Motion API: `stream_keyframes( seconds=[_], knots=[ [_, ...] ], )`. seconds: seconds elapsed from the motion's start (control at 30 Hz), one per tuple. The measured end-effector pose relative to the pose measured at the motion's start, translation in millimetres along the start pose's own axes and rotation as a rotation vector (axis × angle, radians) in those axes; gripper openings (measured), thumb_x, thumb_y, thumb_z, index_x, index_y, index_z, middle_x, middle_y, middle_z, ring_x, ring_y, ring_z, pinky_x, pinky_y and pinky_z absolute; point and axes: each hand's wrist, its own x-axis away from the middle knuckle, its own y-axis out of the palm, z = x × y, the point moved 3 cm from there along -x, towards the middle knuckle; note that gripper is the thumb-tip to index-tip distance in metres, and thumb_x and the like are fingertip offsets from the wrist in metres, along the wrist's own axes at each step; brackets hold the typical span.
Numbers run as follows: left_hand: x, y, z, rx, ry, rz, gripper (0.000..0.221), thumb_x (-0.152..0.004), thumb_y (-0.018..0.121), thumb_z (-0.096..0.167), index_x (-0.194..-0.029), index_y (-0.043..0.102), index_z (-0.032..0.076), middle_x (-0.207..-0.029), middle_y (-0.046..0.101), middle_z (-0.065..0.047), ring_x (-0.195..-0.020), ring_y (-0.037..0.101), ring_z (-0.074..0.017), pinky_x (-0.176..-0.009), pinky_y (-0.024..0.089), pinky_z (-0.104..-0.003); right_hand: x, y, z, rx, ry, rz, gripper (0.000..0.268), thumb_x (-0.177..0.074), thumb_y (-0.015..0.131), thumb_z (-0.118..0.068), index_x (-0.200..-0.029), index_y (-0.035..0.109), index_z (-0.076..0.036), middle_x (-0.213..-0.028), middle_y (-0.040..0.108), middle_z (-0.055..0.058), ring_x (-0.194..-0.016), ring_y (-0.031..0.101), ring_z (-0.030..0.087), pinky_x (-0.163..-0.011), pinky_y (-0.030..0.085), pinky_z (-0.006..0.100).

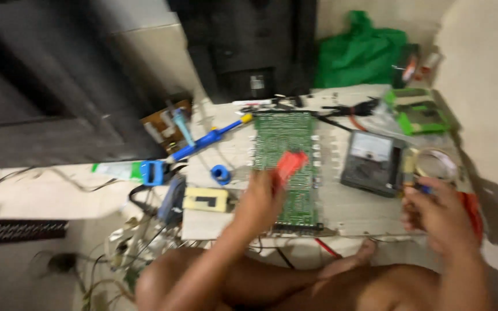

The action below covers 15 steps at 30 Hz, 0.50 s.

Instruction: Testing a circuit board with a multimeter and performing soldering repairs.

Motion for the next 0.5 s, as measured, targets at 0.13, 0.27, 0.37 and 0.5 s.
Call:
stream_keyframes(
  seconds=[0.13,0.27,0.37,0.5],
  knots=[
    [-58,-44,-67,-0.05,-0.166,0.107,0.029,-0.1,0.057,0.025,-0.109,0.058,-0.003,-0.096,0.064,-0.024,-0.075,0.067,-0.0396,-0.069,0.057,-0.051,15,8,-20,-0.172,-0.044,-0.124,0.048,-0.106,0.04,0.005,-0.153,0.033,-0.001,-0.13,0.052,0.032,-0.092,0.048,0.042,-0.084,0.045,0.058],
    [-102,-3,-167,-0.569,-0.109,0.211,0.031,-0.092,0.057,0.026,-0.099,0.058,-0.005,-0.091,0.064,-0.026,-0.071,0.065,-0.0428,-0.064,0.056,-0.051,-5,-4,3,-0.273,-0.043,-0.209,0.043,-0.102,0.048,-0.009,-0.146,0.044,-0.009,-0.127,0.061,0.019,-0.082,0.044,0.02,-0.056,0.031,0.028],
    [-120,30,-201,-0.814,0.033,0.227,0.027,-0.087,0.055,0.017,-0.094,0.062,-0.008,-0.086,0.064,-0.024,-0.067,0.06,-0.0361,-0.055,0.052,-0.044,-15,-11,16,-0.415,-0.059,-0.234,0.038,-0.1,0.048,-0.009,-0.137,0.055,-0.009,-0.121,0.065,0.016,-0.077,0.045,0.011,-0.058,0.033,0.021],
    [-131,47,-203,-1.011,0.16,0.145,0.034,-0.088,0.054,0.019,-0.094,0.07,-0.01,-0.082,0.069,-0.021,-0.067,0.058,-0.0283,-0.055,0.044,-0.039,-6,-7,7,-0.525,-0.072,-0.336,0.045,-0.095,0.046,-0.002,-0.138,0.058,-0.007,-0.129,0.065,0.027,-0.087,0.053,0.019,-0.073,0.047,0.03]
  ],
)
